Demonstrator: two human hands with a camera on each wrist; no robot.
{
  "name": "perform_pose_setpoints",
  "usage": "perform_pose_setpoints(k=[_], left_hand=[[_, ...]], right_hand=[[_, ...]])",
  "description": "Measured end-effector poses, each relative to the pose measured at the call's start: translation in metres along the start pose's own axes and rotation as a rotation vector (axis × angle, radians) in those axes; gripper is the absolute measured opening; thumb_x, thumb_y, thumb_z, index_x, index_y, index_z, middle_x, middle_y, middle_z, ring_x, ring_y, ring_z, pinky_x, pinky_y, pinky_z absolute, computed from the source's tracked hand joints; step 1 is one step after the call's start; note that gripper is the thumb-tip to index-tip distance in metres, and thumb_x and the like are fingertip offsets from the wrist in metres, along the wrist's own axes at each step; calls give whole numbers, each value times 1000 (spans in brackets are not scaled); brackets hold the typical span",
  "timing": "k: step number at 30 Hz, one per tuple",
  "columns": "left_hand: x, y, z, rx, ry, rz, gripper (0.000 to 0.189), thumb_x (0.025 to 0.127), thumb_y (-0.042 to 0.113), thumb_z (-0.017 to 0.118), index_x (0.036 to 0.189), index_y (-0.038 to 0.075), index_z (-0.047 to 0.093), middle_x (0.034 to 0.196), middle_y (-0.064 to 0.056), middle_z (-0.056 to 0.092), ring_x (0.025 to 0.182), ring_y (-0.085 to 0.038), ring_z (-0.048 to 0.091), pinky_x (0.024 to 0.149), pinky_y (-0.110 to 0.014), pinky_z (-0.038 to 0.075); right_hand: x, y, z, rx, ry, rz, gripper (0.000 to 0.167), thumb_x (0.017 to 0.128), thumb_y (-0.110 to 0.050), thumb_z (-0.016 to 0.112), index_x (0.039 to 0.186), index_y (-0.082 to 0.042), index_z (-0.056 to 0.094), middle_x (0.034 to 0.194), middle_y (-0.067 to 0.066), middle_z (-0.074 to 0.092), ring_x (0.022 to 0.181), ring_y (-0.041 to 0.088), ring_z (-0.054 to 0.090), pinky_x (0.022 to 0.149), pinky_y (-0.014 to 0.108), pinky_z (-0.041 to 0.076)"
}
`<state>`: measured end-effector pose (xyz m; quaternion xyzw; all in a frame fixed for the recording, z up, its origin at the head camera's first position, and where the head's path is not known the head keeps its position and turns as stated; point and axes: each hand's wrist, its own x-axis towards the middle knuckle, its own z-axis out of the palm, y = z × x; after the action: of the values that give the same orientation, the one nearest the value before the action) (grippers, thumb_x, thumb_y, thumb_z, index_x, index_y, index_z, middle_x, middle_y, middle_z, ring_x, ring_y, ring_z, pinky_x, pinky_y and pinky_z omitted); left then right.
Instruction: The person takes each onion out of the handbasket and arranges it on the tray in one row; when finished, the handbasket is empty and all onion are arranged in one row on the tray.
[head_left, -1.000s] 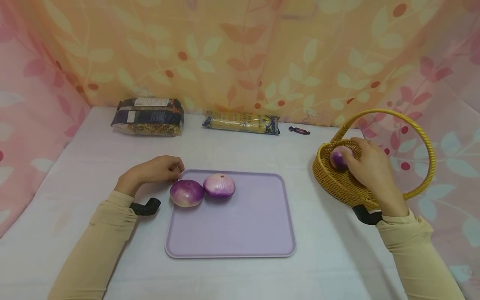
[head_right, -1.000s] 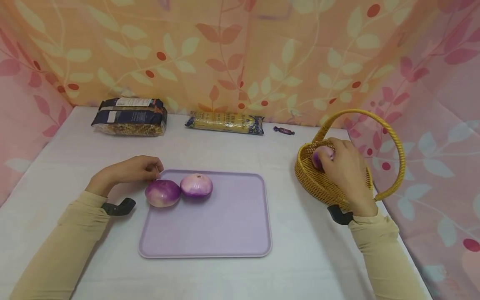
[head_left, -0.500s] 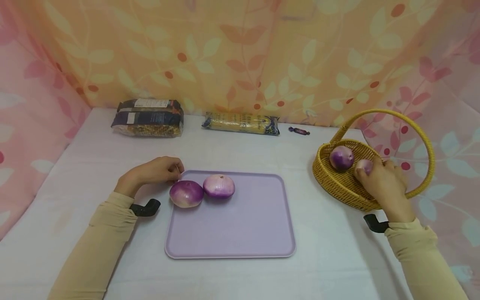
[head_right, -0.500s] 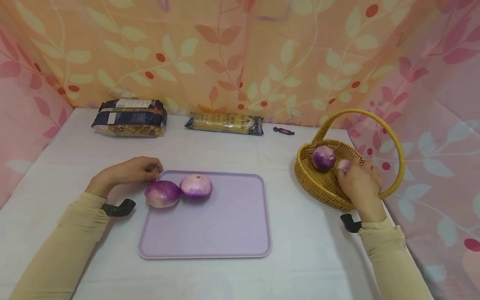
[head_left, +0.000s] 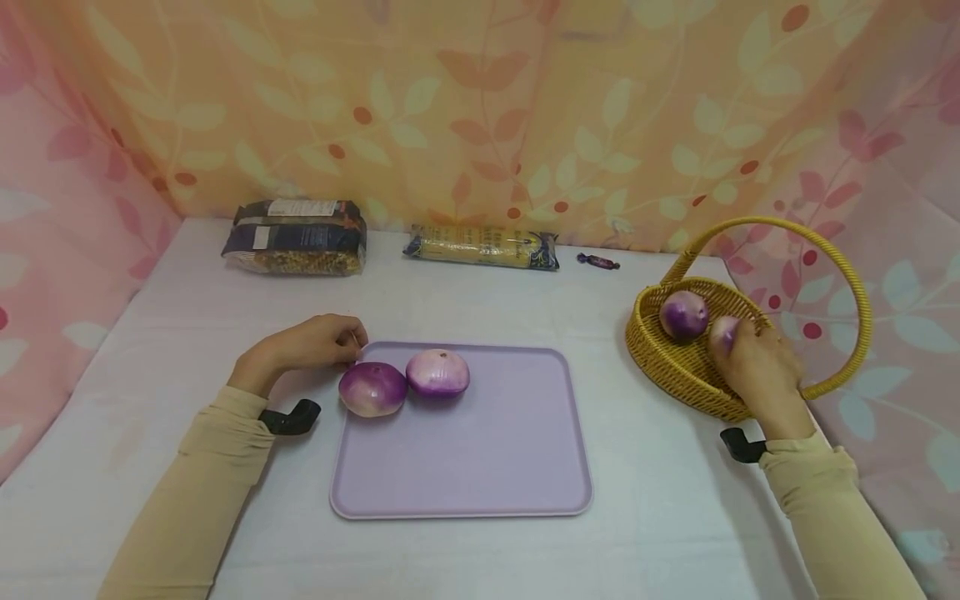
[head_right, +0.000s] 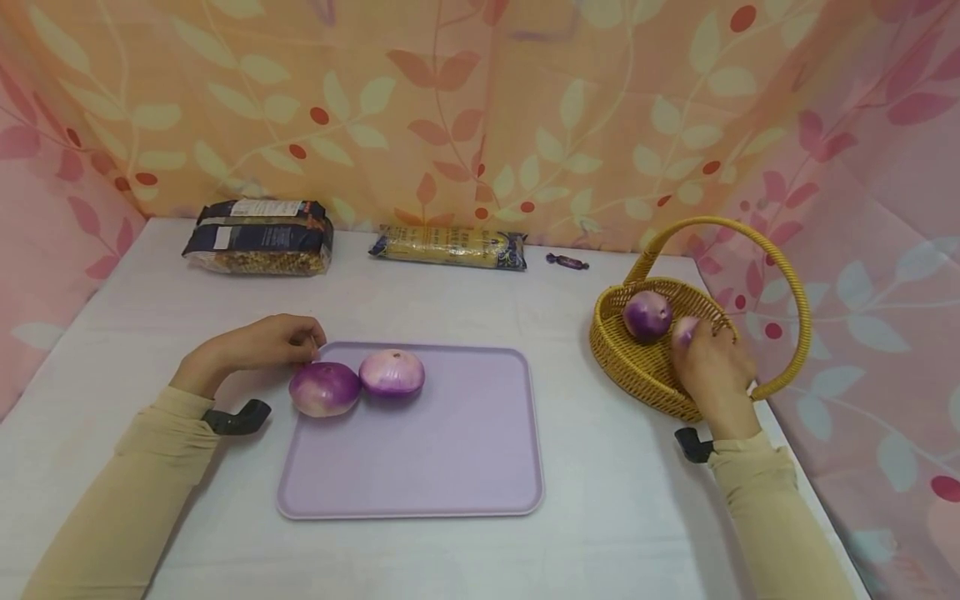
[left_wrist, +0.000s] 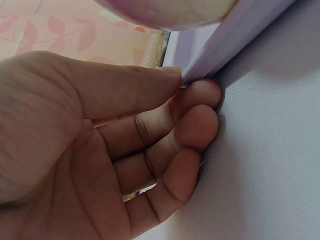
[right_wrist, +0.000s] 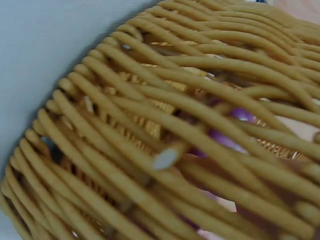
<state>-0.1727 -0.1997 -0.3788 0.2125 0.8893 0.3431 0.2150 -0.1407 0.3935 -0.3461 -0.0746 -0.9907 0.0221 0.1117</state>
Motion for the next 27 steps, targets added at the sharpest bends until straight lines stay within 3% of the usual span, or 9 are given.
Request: perform_pose_setpoints(k=[2,5,8,13,20,24,27], left_hand=[[0,0,0,-4,-2,-2,16,91,3,56,104,-2,62,87,-8,68,79,-13,56,74,-29,46],[0,0,1,-5,-4,-3,15,91,3,55,104,-2,62,87,-7,68,79,-13,56,74,-29,46],[1,0,1,2,-2,-3,15,91,4,56,103,-1,62,87,-6,67,79,-14,55,74,-29,46],[2,-2,2,4,-1,-6,15,91,4,56,103,0,62,86,-6,67,78,-13,55,73,-28,46],[2,-1,2,-10,-8,-2,15,91,4,55,104,-1,62,87,-8,68,78,-12,58,73,-28,48],[1,0,0,-8,-8,-4,16,91,4,56,105,-2,62,88,-8,69,79,-12,60,74,-28,48],[1,-1,0,-14,-7,-8,16,91,4,56,105,-2,61,88,-8,69,79,-12,60,74,-28,49]], right_hand=[[0,1,5,16,81,-17,40,96,-29,48,96,12,46,88,40,49,79,62,50,52,68,38],[-1,1,13,44,264,-81,33,92,-21,52,87,11,45,76,38,49,67,61,50,46,65,34],[-1,1,18,60,366,-118,30,90,-17,54,85,11,44,72,38,49,62,62,48,45,66,32],[0,1,16,75,322,-110,32,91,-18,53,87,12,43,76,40,49,66,64,48,51,68,34],[0,-5,-6,63,155,-38,50,93,-31,52,107,16,47,91,40,51,78,63,52,59,70,40],[1,-18,-19,92,209,-61,56,90,-36,55,115,14,50,97,40,55,84,62,53,63,70,42],[-1,-34,-27,135,256,-126,58,86,-32,60,119,14,52,100,41,57,87,61,53,71,68,43]])
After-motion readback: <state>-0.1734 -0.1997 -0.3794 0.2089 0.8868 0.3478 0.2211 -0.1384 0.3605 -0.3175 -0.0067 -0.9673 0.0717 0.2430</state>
